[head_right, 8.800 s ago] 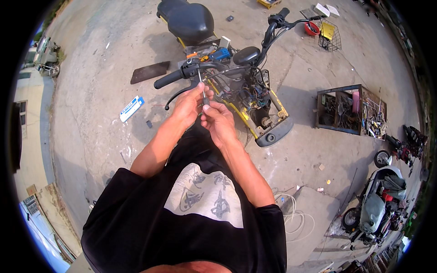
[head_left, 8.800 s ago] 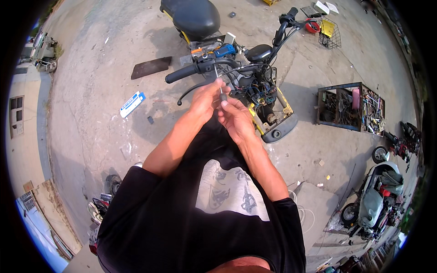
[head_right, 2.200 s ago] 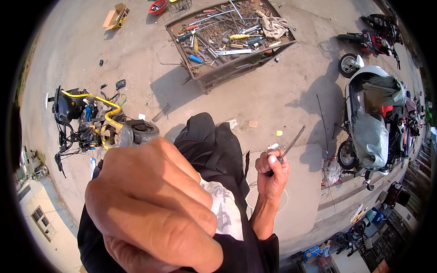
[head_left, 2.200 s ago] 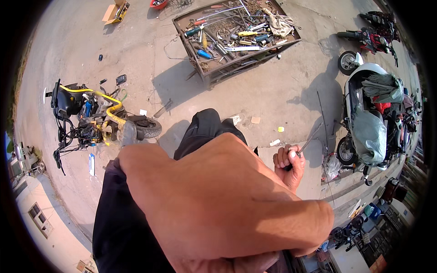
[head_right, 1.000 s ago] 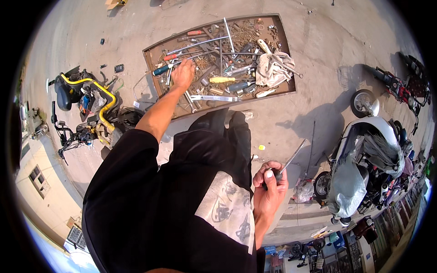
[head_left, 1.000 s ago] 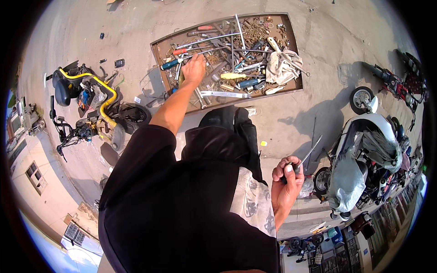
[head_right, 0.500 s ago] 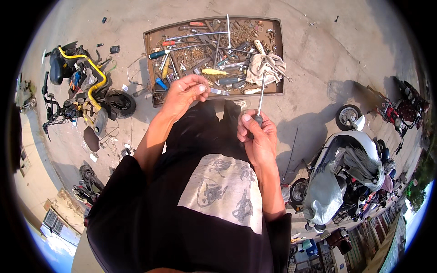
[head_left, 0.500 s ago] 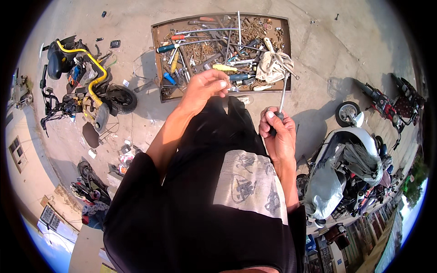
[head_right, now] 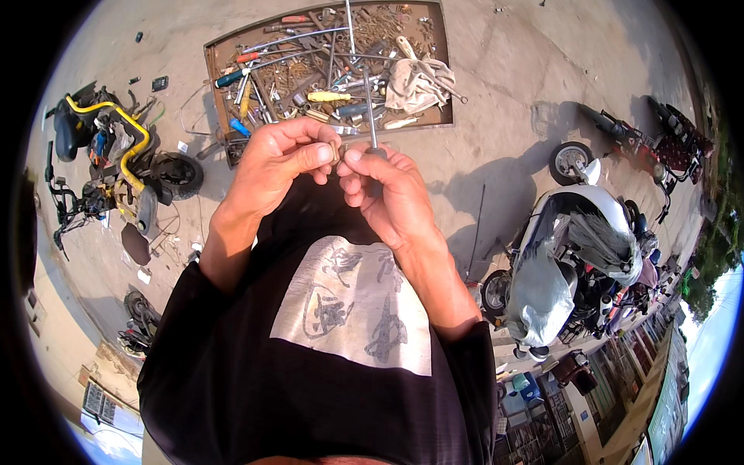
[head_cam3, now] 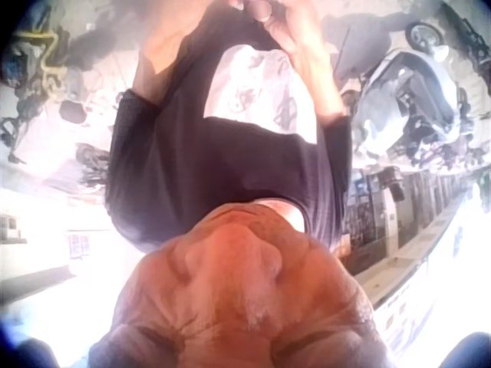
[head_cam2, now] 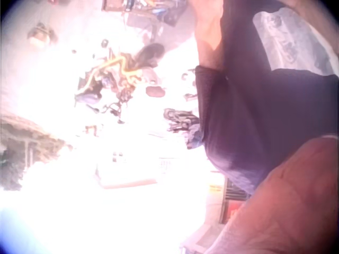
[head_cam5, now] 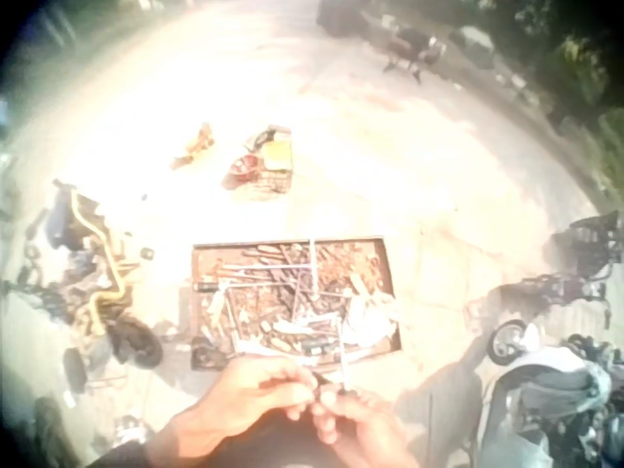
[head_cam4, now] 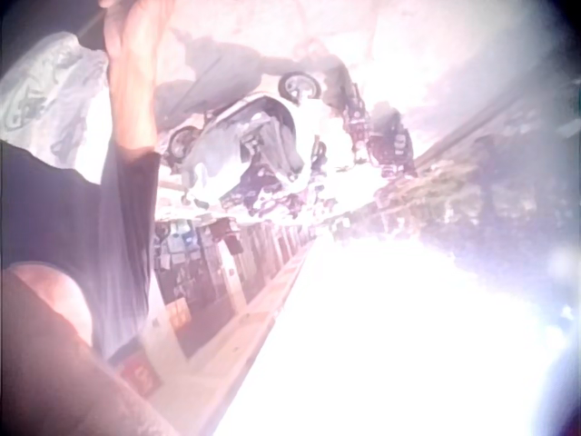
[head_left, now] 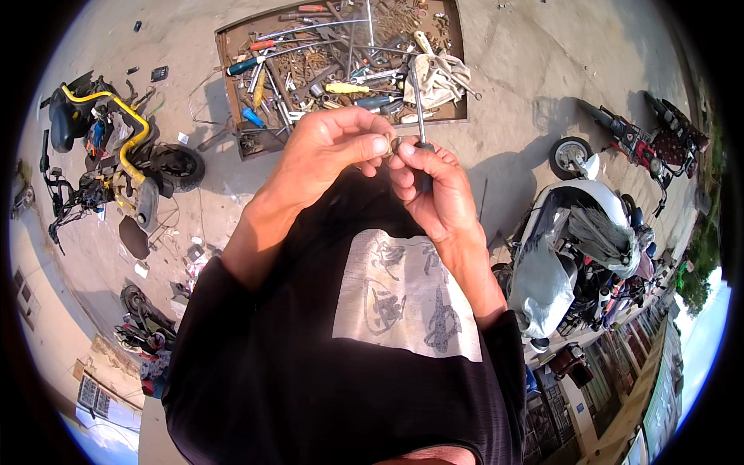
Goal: The person uses a screwdriver to adjust components on the motorcycle's handlebar area. They select a screwdriver from a nearby tool tray, then repeatedly tighten or loosen screws on the handlebar assembly while holding the controls.
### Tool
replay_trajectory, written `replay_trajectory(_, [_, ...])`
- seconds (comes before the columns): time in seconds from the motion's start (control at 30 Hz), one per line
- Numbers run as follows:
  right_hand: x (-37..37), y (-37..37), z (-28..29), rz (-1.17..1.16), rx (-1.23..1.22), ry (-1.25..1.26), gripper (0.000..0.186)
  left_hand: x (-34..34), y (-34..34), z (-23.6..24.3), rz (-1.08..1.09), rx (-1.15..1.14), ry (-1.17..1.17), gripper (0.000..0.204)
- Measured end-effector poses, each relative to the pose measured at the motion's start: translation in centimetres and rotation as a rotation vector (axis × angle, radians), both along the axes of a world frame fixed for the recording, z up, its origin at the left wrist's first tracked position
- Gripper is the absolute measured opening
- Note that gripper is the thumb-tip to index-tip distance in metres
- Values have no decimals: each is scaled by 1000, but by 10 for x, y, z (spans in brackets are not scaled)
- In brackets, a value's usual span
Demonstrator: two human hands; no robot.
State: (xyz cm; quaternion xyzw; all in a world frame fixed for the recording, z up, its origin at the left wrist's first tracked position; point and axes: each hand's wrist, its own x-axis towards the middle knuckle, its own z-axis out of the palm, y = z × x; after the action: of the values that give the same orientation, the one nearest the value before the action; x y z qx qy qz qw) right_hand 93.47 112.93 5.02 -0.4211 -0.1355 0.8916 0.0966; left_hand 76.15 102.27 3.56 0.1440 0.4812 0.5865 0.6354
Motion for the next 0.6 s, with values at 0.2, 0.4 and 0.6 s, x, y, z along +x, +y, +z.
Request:
replay_trajectory(0.2, [-1,-7,5,-40,19,-1,8,-6,3,5,-55,4,23,21])
replay_trajectory(0.4, [-15,-19,11,-15,146,-29,9,-14,-4,0,-66,21,23,22])
replay_trajectory(0.6, [-12,-33,15,-116,306,-142,9,-30,-23,3,10,-92,893,18])
